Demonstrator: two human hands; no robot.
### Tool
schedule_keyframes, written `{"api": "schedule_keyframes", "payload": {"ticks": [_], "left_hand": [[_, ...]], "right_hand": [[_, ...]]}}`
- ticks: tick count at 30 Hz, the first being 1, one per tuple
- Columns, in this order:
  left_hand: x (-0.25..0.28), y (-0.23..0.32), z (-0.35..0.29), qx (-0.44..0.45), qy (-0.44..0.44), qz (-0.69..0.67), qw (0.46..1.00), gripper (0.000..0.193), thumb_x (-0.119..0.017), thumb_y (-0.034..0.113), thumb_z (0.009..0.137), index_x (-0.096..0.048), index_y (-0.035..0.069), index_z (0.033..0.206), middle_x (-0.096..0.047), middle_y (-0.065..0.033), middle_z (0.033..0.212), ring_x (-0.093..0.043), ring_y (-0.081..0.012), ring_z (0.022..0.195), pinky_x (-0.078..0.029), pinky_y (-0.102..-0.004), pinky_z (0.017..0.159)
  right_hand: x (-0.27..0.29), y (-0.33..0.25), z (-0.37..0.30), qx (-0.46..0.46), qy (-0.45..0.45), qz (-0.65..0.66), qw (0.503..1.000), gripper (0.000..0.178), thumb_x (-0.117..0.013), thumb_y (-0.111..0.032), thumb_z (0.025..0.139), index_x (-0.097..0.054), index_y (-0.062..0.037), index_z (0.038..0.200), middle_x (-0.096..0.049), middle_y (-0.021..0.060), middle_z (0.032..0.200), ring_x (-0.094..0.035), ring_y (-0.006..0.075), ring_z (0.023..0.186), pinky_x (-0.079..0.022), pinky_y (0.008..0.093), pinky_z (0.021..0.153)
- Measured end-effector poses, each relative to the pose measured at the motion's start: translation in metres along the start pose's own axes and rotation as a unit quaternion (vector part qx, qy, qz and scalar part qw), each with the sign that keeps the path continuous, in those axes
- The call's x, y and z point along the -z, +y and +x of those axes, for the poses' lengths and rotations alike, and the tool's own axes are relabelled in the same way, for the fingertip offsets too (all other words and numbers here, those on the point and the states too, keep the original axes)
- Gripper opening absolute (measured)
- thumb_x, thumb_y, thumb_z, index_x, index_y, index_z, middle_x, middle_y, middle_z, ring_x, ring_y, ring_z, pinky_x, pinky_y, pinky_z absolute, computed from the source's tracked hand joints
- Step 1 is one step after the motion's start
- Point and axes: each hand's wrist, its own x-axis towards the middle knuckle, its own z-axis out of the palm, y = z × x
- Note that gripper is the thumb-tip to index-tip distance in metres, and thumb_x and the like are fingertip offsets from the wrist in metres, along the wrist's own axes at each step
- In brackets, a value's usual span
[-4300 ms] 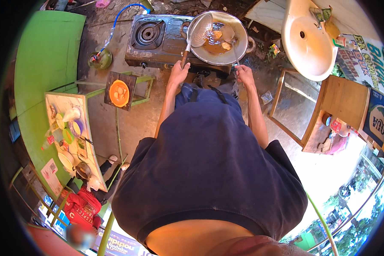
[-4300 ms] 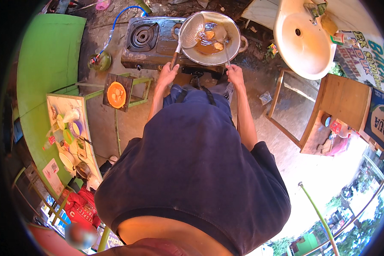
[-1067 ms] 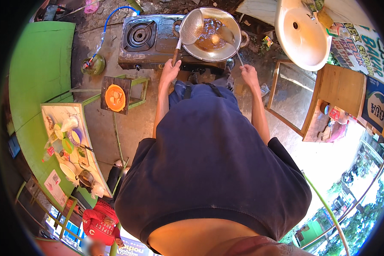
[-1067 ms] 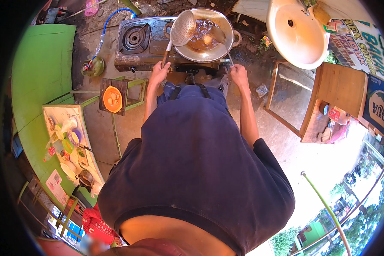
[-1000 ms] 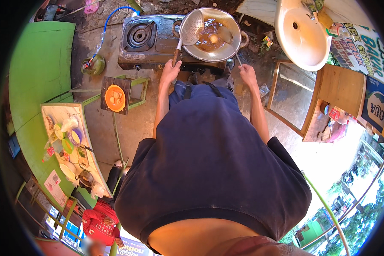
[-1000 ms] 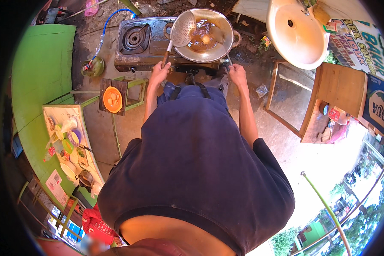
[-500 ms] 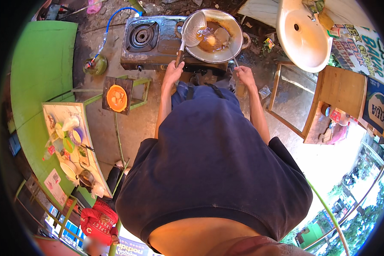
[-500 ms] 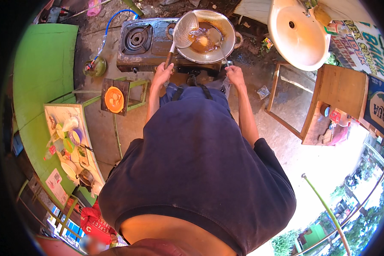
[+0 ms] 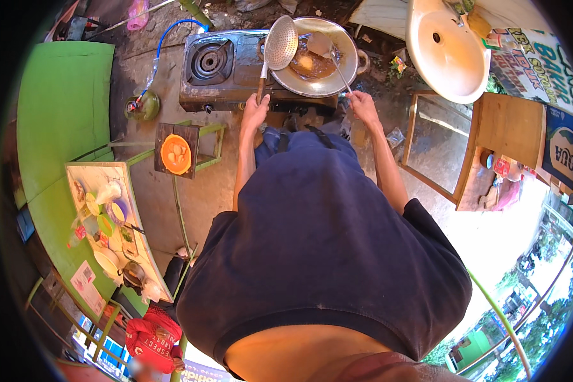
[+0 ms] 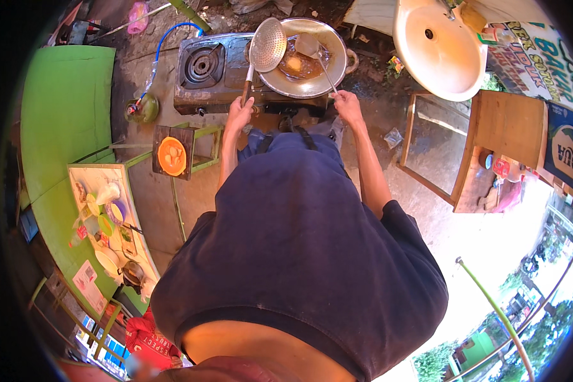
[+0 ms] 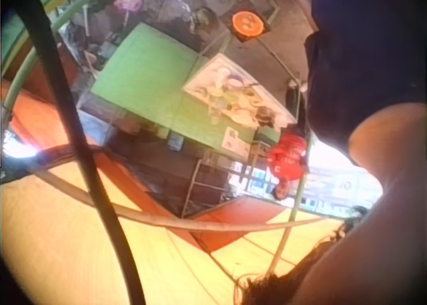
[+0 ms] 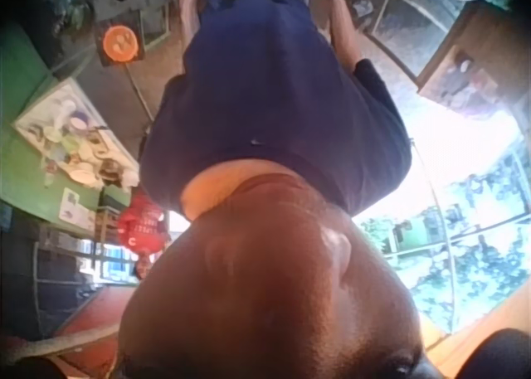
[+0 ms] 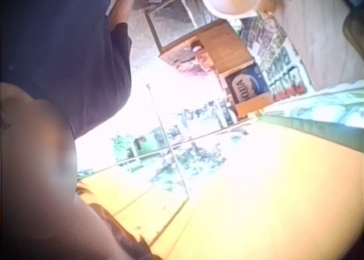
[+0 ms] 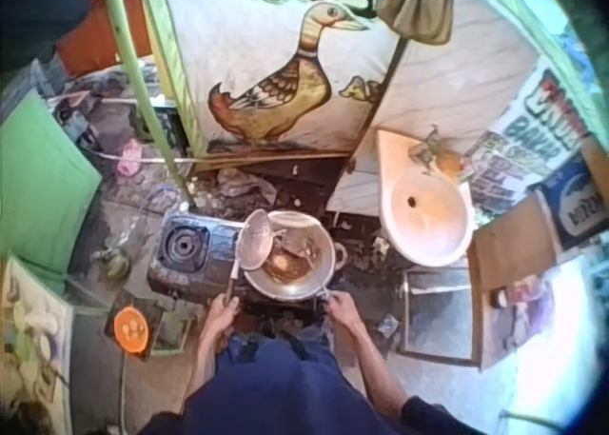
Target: The person stands at a gas stove and uses a slotted spoon and a ladle to turn and monitor several round food items frying in a pot of hot oil. The person repeatedly flips the items and occasionally lifts them to drain oil before returning them to the pot.
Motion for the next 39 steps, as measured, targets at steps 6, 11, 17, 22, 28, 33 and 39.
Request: {"api": "schedule_keyframes", "payload": {"ticks": [6,11,17,22,28,33,39], "left_hand": [[0.005,0.006,0.003,-0.024,-0.013,0.038,0.999,0.037,-0.064,0.033,0.096,-0.06,-0.003,0.1,-0.064,-0.0097,0.075,-0.061,-0.019,0.069,-0.049,-0.0363,0.067],[0.009,0.005,-0.001,-0.042,0.015,0.068,0.997,0.038,-0.064,0.034,0.096,-0.061,-0.004,0.102,-0.065,-0.0123,0.078,-0.062,-0.0198,0.074,-0.049,-0.0364,0.071],[0.007,0.012,-0.003,-0.047,0.013,0.086,0.995,0.038,-0.065,0.033,0.095,-0.06,-0.004,0.1,-0.064,-0.0125,0.079,-0.062,-0.0217,0.074,-0.049,-0.0381,0.071],[0.011,0.003,0.001,-0.025,0.014,0.057,0.998,0.037,-0.066,0.033,0.094,-0.06,-0.004,0.099,-0.064,-0.014,0.078,-0.062,-0.0241,0.075,-0.049,-0.0397,0.071],[0.013,-0.005,0.007,-0.074,0.012,0.11,0.991,0.036,-0.066,0.033,0.094,-0.06,-0.002,0.095,-0.06,-0.008,0.072,-0.06,-0.0196,0.069,-0.048,-0.0374,0.066],[0.01,0.021,-0.008,0.012,-0.022,0.009,1.0,0.038,-0.066,0.033,0.094,-0.059,-0.005,0.096,-0.062,-0.0126,0.073,-0.062,-0.0244,0.072,-0.05,-0.0408,0.07],[0.007,-0.005,0.011,-0.071,0.015,0.139,0.988,0.041,-0.066,0.034,0.094,-0.059,-0.006,0.1,-0.065,-0.018,0.082,-0.064,-0.031,0.079,-0.05,-0.0424,0.076]], "right_hand": [[-0.004,0.018,0.029,0.068,0.064,-0.11,0.99,0.028,-0.058,-0.024,0.096,-0.071,0.0007,0.097,-0.066,0.0104,0.069,-0.062,0.0184,0.057,-0.05,0.0358,0.056],[-0.005,-0.001,0.018,0.026,0.013,-0.039,0.999,0.028,-0.058,-0.024,0.096,-0.07,0.0011,0.098,-0.065,0.0149,0.072,-0.063,0.0227,0.064,-0.048,0.0378,0.062],[-0.004,0.032,0.021,0.098,0.074,-0.107,0.987,0.028,-0.057,-0.027,0.098,-0.072,-0.0034,0.096,-0.057,-0.0001,0.064,-0.05,0.0092,0.051,-0.041,0.0269,0.047],[0.003,0.012,0.003,0.001,-0.03,-0.036,0.999,0.028,-0.059,-0.024,0.095,-0.072,0.0007,0.099,-0.069,0.0133,0.075,-0.065,0.0207,0.068,-0.051,0.038,0.068],[0.003,0.03,-0.011,0.069,0.072,-0.04,0.994,0.026,-0.06,-0.023,0.096,-0.072,-0.0004,0.097,-0.061,0.0046,0.064,-0.057,0.0125,0.054,-0.045,0.0313,0.05],[0.004,0.024,-0.017,0.001,0.017,-0.03,0.999,0.026,-0.062,-0.024,0.095,-0.071,0.0009,0.094,-0.064,0.0084,0.066,-0.06,0.0169,0.058,-0.049,0.0352,0.057],[0.0,0.039,-0.022,0.085,0.092,-0.072,0.99,0.026,-0.062,-0.023,0.095,-0.071,0.0014,0.096,-0.063,0.0085,0.065,-0.061,0.0157,0.06,-0.047,0.0345,0.054]]}}
